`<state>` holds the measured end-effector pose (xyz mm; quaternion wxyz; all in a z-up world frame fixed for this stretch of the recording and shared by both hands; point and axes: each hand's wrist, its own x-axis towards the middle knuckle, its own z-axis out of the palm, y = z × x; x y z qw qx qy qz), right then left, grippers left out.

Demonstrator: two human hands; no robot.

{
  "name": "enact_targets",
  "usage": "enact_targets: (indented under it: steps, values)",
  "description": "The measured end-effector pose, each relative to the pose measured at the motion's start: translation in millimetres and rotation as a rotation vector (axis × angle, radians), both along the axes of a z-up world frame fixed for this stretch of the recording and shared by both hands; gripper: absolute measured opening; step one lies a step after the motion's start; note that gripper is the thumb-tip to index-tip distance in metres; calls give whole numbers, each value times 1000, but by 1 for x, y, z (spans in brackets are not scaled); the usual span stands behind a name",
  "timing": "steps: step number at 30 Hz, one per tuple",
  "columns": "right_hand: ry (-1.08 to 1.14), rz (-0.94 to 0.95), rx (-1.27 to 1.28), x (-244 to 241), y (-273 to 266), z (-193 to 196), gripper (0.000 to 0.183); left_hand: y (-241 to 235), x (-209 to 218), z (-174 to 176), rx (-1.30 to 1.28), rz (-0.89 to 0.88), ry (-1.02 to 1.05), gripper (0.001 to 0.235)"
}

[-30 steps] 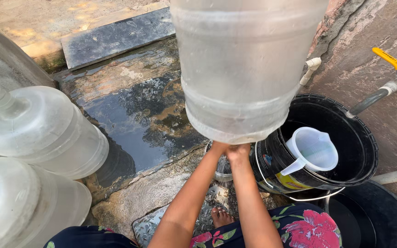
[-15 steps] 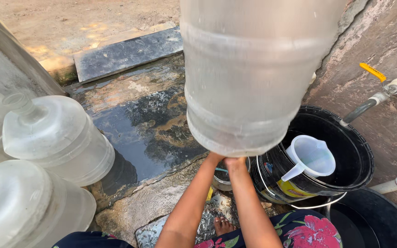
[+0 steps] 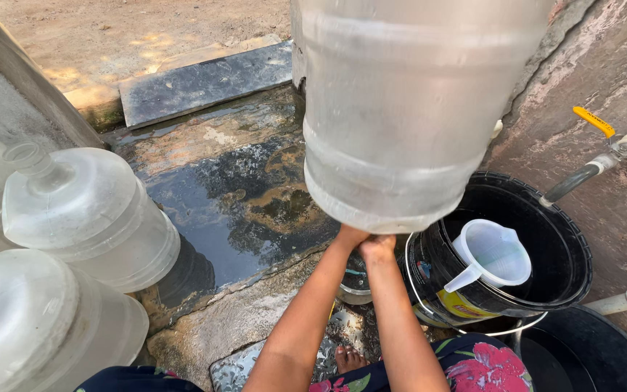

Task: The person sits on the ground and cleans a large transparent water container by filling it with water from a bucket using a jug, shaking it vigorously, and pouring the water out. This process is repeated multiple times to rinse the container.

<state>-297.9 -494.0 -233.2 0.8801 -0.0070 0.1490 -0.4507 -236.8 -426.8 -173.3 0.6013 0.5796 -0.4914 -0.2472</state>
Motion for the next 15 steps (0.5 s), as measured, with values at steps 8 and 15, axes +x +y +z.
enact_targets:
  steps: [8, 15]
  values:
    - [-23, 16, 39, -30, 24, -12, 47, 23, -20, 6, -31, 30, 29, 61]
    - [19, 21, -88, -40, 40, 52, 52, 19, -24, -4, 44, 27, 14, 63]
